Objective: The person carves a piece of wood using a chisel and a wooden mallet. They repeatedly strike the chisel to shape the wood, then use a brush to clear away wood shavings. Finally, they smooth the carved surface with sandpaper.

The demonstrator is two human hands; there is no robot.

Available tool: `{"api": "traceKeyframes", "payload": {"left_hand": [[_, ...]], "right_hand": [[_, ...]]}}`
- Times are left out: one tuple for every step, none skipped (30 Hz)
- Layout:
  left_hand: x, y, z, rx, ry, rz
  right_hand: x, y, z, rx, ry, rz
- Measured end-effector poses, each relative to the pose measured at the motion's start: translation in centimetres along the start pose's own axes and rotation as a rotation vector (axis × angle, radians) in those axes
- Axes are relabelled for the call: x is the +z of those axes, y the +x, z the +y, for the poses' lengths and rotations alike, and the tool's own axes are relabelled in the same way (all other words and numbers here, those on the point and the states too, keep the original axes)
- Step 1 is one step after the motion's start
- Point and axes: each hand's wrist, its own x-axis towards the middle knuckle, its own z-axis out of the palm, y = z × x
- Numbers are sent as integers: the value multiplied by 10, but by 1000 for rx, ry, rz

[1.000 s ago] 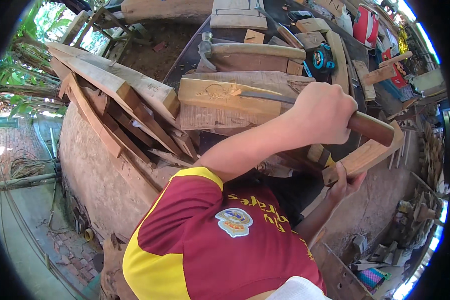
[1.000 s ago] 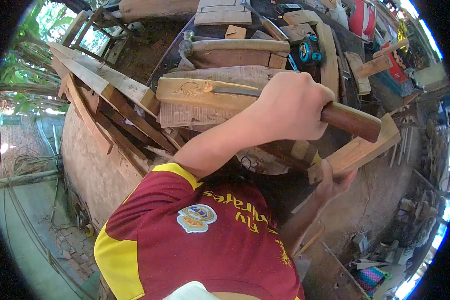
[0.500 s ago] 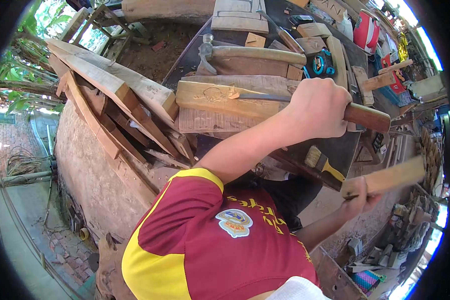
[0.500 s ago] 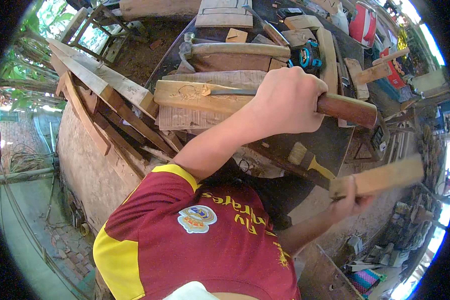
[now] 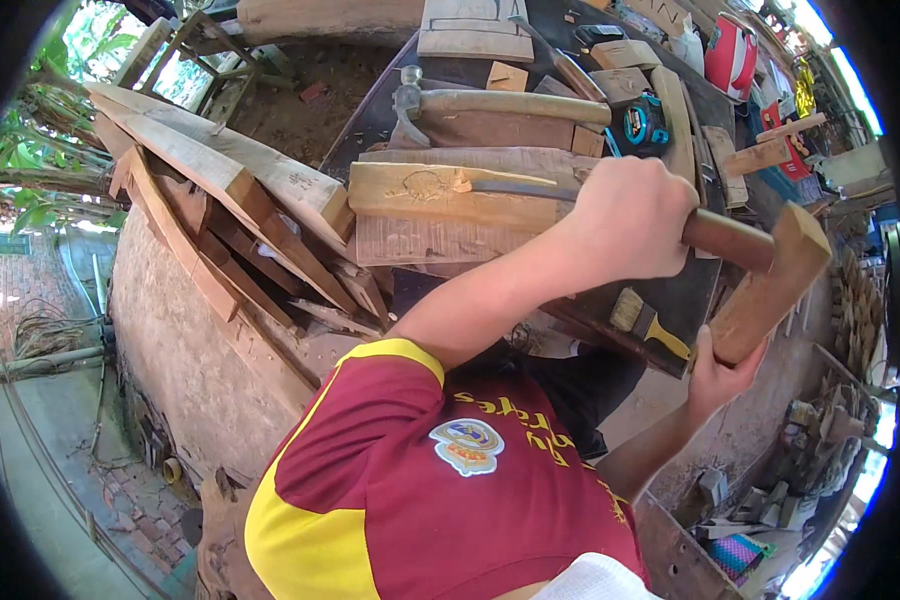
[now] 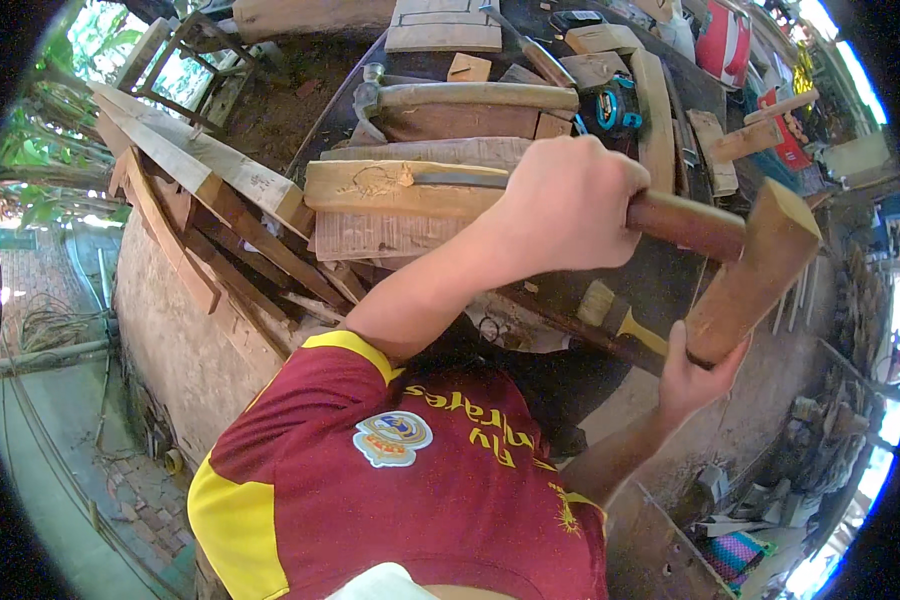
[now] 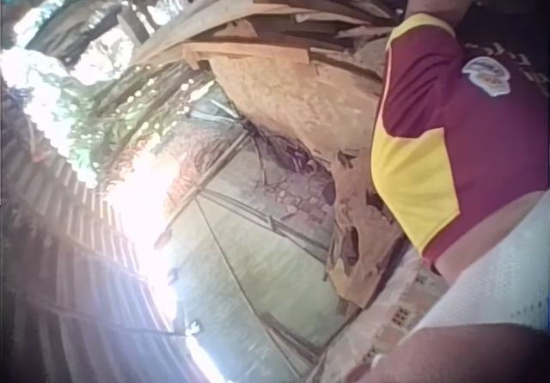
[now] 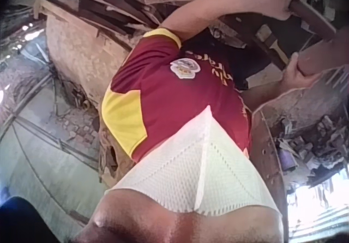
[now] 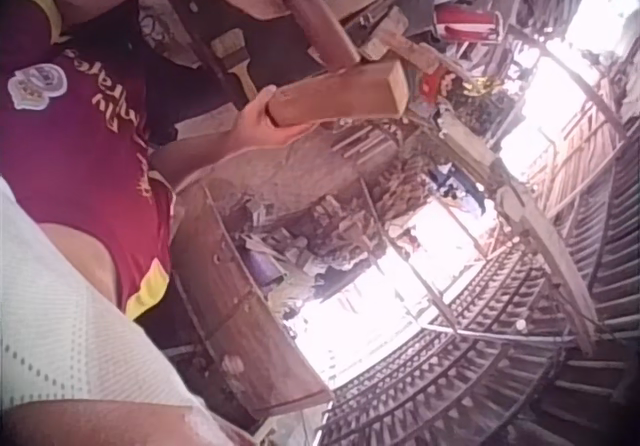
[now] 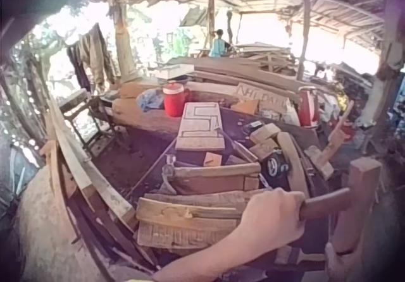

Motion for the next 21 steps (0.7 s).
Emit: {"api": "traceKeyframes", "payload": {"left_hand": [[0, -5, 3, 4, 2, -35], [-1, -9, 9, 12, 7, -72], [-1, -14, 15, 18, 12, -109], [-4, -20, 25, 36, -12, -182], [-5, -27, 37, 55, -41, -260], [-4, -34, 46, 125, -95, -302], [-2, -40, 54, 197, -155, -348], [0, -41, 61, 264, -179, -457], [4, -43, 62, 277, -181, -455], [10, -44, 62, 291, -178, -444], [16, -46, 62, 306, -176, -434], [22, -49, 61, 261, -162, -370], [23, -46, 63, 239, -152, -357], [23, -41, 62, 217, -142, -344], [23, -37, 62, 195, -133, -330], [21, -33, 62, 160, -111, -307], [22, -29, 61, 135, -89, -280], [25, -25, 59, 109, -66, -252], [27, -21, 56, 90, -43, -228], [27, -18, 52, 64, -65, -192], [26, -15, 47, 47, -48, -177]], "right_hand": [[-1, -6, 2, 48, 51, -11], [1, -14, 3, 105, 88, 15], [7, -23, 1, 164, 125, 37], [14, -32, 0, 222, 168, 59], [20, -41, 3, 258, 190, 78], [27, -49, 7, 279, 201, 87], [31, -58, 11, 286, 197, 97], [33, -67, 16, 286, 189, 103], [32, -75, 23, 288, 180, 117], [32, -78, 30, 280, 175, 117], [32, -80, 38, 268, 172, 112], [31, -84, 44, 261, 168, 106], [27, -85, 51, 248, 149, 103], [24, -86, 58, 239, 129, 109], [21, -87, 65, 222, 111, 113], [23, -85, 63, 202, 98, 103], [24, -82, 62, 180, 88, 101], [24, -81, 58, 147, 65, 92], [27, -76, 48, 109, 49, 108], [30, -71, 37, 69, 32, 118], [31, -69, 25, 130, 62, 104]]}}
